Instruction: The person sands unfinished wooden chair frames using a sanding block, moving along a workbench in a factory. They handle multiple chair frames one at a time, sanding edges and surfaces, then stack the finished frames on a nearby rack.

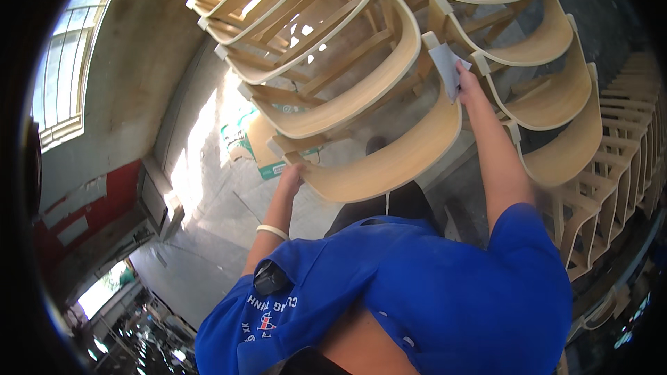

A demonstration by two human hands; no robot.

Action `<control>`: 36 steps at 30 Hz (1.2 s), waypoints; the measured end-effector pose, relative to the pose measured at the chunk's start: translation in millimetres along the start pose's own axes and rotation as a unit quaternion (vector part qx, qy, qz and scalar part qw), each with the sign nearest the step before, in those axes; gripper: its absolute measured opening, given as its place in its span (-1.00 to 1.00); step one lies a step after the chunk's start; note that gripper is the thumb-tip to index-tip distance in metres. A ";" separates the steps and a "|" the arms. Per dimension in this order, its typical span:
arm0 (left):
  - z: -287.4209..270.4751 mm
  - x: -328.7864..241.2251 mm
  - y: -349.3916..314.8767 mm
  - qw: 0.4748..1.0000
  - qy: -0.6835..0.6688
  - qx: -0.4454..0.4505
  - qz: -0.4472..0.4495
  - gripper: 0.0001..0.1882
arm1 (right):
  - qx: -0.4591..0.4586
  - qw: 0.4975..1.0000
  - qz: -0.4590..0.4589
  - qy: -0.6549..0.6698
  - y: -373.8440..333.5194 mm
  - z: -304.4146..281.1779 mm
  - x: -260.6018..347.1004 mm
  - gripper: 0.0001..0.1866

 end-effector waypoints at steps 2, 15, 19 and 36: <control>-1.1 -1.5 1.6 1.000 -0.010 -0.009 0.002 -0.68 | -0.001 1.000 -0.008 -0.001 -1.4 3.0 4.6 -0.51; 8.2 -18.3 2.7 1.000 -0.002 -0.017 0.002 -0.65 | -0.015 0.999 -0.029 -0.036 6.4 0.1 10.6 -0.51; 11.6 -22.2 -0.9 1.000 -0.008 -0.009 -0.004 -0.61 | -0.056 0.996 -0.066 -0.035 -16.5 11.2 29.1 -0.51; 65.4 -40.9 -65.1 0.609 0.744 0.261 -0.085 -0.38 | -0.184 0.946 -0.115 0.242 -332.4 -67.2 -171.7 -0.50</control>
Point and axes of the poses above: each hand's wrist, its own y-axis towards the middle knuckle, its own z-axis out of the palm, x = y × z, the point moved 9 cm from there along y, towards the middle knuckle, and after that the axes turned 8 degrees about -y, right-handed, at the moved point
